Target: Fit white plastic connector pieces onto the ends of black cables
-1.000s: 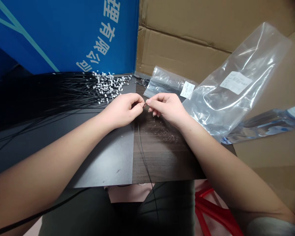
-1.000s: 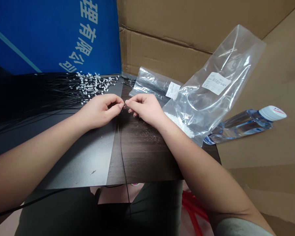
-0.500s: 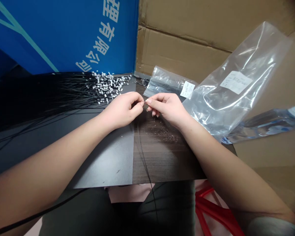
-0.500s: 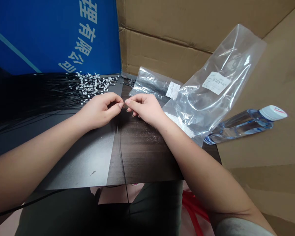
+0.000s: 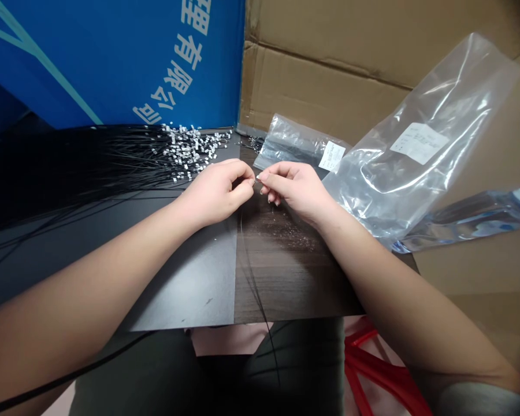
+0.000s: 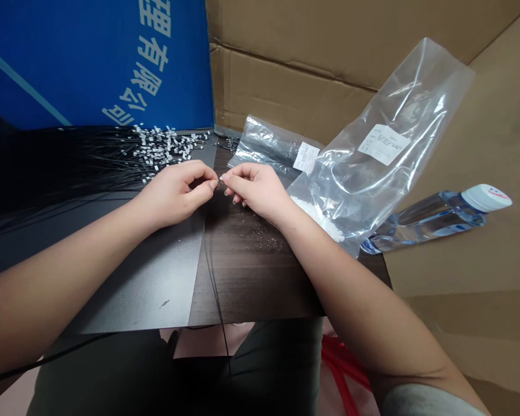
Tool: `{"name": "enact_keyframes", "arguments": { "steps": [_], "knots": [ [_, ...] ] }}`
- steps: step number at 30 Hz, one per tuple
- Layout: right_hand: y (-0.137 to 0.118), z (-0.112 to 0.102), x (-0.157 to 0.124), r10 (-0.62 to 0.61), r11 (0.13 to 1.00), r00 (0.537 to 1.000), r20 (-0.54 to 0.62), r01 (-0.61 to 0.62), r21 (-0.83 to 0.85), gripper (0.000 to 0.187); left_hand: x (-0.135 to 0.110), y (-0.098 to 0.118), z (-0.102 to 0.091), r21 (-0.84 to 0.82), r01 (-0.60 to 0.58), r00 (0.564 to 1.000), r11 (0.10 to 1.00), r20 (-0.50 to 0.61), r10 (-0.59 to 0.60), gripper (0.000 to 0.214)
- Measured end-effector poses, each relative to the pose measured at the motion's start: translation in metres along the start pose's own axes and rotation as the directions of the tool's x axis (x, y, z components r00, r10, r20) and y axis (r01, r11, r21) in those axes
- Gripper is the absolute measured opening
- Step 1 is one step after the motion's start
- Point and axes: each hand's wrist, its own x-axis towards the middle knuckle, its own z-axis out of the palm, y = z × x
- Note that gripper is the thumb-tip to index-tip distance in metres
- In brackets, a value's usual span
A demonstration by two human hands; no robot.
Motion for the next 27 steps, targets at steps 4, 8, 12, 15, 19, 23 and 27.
{"name": "enact_keyframes", "arguments": {
  "steps": [4,8,12,15,19,23,27],
  "knots": [
    [0.0014,0.0,-0.0005,-0.019,0.999,1.0,0.01,0.019,-0.027,0.022,-0.0008,0.0005,0.0005,-0.009,0.014,1.0,1.0,0.011,-0.014,0.021],
    [-0.0008,0.0006,-0.0014,-0.015,0.998,1.0,0.001,0.015,-0.063,0.02,-0.0009,0.0007,0.0009,-0.011,0.016,1.0,1.0,0.009,-0.016,0.022],
    [-0.0032,0.0011,-0.0018,-0.02,0.997,1.0,0.003,0.02,-0.073,0.019,-0.0006,0.0007,0.0012,-0.007,0.018,1.0,1.0,0.004,-0.018,0.022],
    [-0.003,0.0009,-0.0019,-0.028,0.997,1.0,0.005,0.028,-0.077,0.018,-0.0005,0.0005,0.0014,-0.01,0.029,1.0,1.0,0.006,-0.029,0.023],
    [-0.0023,0.0008,-0.0019,-0.04,0.995,0.999,0.008,0.04,-0.086,0.015,-0.0005,0.0003,0.0018,-0.013,0.038,0.999,0.999,0.006,-0.038,0.023],
    [-0.0031,0.001,-0.0018,-0.042,0.995,0.999,0.005,0.043,-0.094,0.016,-0.0004,0.0002,0.0022,-0.01,0.036,0.999,0.999,0.002,-0.036,0.023],
    [-0.0032,0.0013,-0.0016,-0.042,0.995,0.999,0.005,0.042,-0.094,0.017,-0.0002,-0.0001,0.0025,-0.008,0.037,0.999,0.999,0.005,-0.037,0.023]
  ]
}}
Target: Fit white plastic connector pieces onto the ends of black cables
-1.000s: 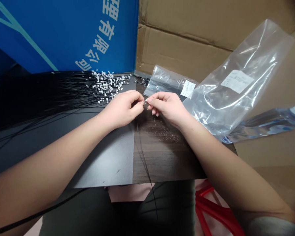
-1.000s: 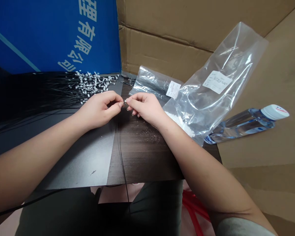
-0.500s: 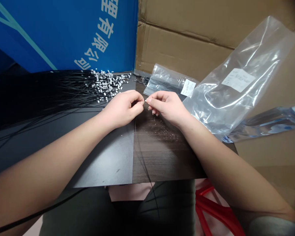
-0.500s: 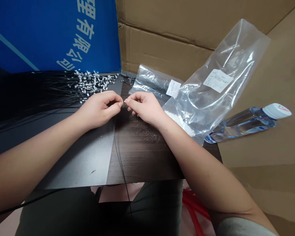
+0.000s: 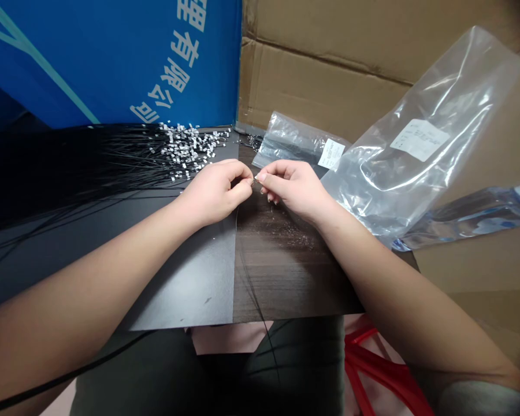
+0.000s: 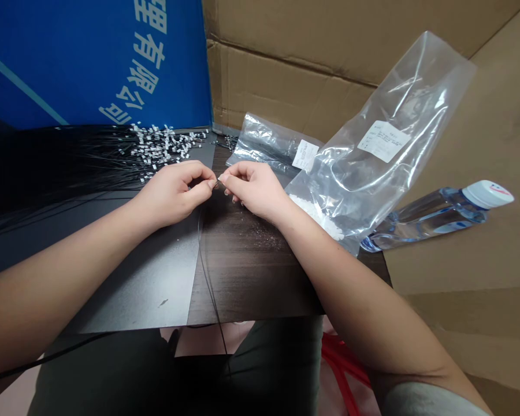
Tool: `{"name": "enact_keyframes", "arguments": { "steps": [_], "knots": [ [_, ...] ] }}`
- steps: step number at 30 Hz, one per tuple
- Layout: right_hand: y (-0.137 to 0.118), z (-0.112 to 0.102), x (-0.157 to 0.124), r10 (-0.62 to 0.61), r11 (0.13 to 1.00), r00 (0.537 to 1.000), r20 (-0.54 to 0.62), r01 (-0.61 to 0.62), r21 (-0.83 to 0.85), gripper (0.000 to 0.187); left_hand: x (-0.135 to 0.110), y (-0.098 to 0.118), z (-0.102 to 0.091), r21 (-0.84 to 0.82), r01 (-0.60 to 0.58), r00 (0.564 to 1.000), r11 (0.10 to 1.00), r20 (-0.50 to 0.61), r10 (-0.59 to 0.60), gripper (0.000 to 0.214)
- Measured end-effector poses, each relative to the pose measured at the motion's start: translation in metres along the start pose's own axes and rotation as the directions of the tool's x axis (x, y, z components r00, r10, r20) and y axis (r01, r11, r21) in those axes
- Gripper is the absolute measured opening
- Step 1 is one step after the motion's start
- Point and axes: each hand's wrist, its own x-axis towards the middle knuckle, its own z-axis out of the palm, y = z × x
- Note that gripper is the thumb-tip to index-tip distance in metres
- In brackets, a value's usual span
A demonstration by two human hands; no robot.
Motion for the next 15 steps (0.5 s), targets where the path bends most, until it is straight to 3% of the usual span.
{"name": "enact_keyframes", "arguments": {
  "steps": [15],
  "knots": [
    [0.0022,0.0002,0.0,-0.002,1.0,1.0,0.011,0.002,-0.002,0.014,-0.0001,0.0005,0.0004,-0.002,0.0,1.0,1.0,-0.009,0.0,0.023]
  ]
}}
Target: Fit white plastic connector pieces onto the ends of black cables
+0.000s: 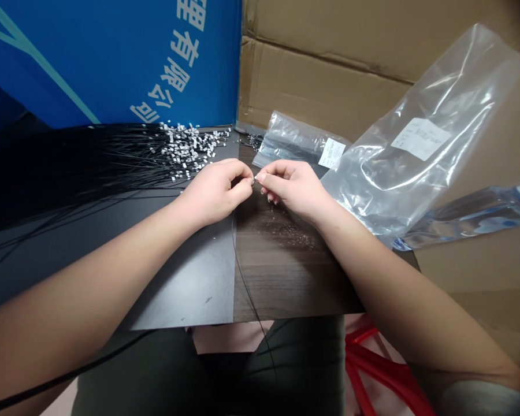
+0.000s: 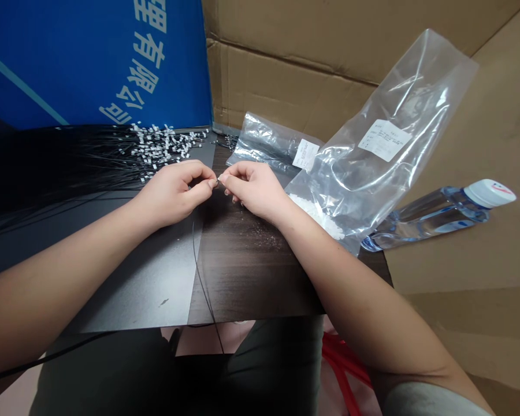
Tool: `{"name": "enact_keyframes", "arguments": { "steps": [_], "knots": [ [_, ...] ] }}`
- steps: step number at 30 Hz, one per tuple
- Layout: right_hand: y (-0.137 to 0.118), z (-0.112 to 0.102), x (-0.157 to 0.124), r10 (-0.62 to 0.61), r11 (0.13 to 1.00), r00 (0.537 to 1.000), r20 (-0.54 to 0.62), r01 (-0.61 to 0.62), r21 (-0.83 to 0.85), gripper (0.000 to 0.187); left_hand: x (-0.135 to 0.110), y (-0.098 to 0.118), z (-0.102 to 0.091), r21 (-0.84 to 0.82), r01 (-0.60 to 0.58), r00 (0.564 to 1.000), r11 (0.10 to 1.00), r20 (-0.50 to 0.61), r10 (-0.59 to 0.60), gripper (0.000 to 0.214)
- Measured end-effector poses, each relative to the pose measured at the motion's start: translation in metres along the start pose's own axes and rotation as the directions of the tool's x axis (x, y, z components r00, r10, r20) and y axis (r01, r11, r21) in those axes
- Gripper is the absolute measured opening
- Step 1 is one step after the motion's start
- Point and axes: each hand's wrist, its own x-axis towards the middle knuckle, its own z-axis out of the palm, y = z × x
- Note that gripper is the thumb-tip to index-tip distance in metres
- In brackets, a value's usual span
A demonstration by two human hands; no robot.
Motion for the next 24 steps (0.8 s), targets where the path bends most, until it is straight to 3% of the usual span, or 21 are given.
{"name": "enact_keyframes", "arguments": {
  "steps": [8,16,24],
  "knots": [
    [-0.0011,0.001,0.0001,0.019,1.0,1.0,-0.025,-0.018,0.006,0.02,-0.0002,0.002,-0.0004,-0.027,0.043,0.999,0.999,0.001,-0.043,0.023],
    [0.0001,0.0036,0.0006,0.024,0.999,0.997,-0.077,-0.021,0.045,0.021,0.0014,-0.0036,0.0053,-0.304,0.172,0.985,0.937,0.04,-0.168,0.024],
    [-0.0011,0.006,0.0002,0.016,0.998,0.997,-0.081,-0.01,0.07,0.02,0.0017,-0.0033,0.0074,-0.391,0.222,0.975,0.893,0.067,-0.213,0.022]
  ]
}}
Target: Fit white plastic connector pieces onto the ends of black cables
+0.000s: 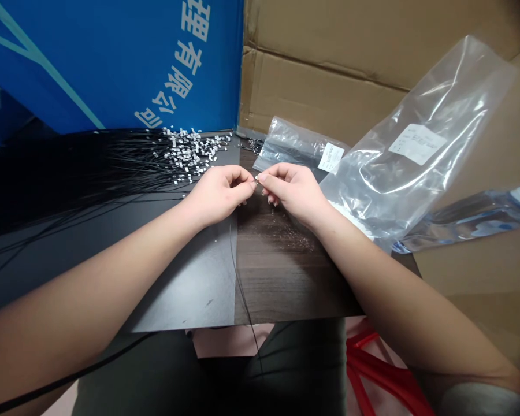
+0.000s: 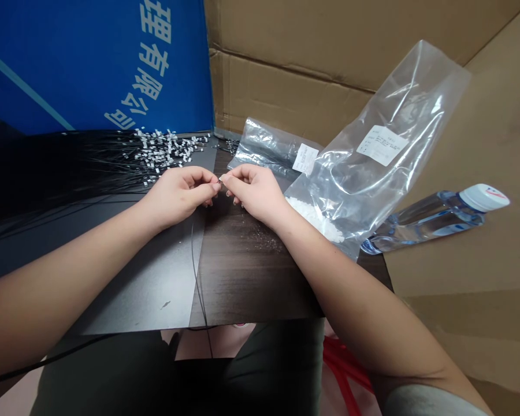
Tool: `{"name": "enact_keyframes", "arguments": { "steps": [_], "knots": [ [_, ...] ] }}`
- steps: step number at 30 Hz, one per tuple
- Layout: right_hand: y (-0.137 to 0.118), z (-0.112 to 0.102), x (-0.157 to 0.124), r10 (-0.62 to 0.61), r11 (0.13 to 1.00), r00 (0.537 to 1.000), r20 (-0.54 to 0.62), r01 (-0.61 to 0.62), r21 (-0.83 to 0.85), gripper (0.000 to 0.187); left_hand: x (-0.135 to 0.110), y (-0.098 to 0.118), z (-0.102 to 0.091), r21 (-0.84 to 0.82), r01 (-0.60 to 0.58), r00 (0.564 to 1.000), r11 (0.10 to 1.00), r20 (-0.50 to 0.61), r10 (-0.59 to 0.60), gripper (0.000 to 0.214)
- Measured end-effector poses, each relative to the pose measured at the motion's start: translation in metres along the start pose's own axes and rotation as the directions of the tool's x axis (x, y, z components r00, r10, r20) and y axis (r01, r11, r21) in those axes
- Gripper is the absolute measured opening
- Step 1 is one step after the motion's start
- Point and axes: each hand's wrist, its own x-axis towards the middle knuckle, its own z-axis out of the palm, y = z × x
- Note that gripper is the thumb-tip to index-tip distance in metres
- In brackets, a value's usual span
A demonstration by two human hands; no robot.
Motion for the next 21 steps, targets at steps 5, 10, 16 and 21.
{"name": "enact_keyframes", "arguments": {
  "steps": [5,10,16,21],
  "knots": [
    [0.001,0.002,0.0,0.023,1.0,0.999,-0.022,-0.024,-0.002,0.022,0.001,-0.001,0.003,-0.1,0.027,1.0,0.995,-0.001,-0.027,0.017],
    [0.005,0.005,0.001,-0.006,1.0,0.998,-0.065,0.008,0.028,0.022,0.0,0.001,0.01,-0.275,0.083,0.993,0.958,-0.053,-0.101,0.012],
    [0.008,0.007,0.001,-0.02,0.998,0.995,-0.097,0.025,0.057,0.018,-0.001,0.004,0.015,-0.425,0.114,0.983,0.898,-0.08,-0.162,0.011],
    [0.008,0.008,0.001,0.005,0.997,0.996,-0.094,0.002,0.081,0.018,-0.001,0.003,0.015,-0.485,0.113,0.982,0.867,-0.08,-0.173,0.012]
  ]
}}
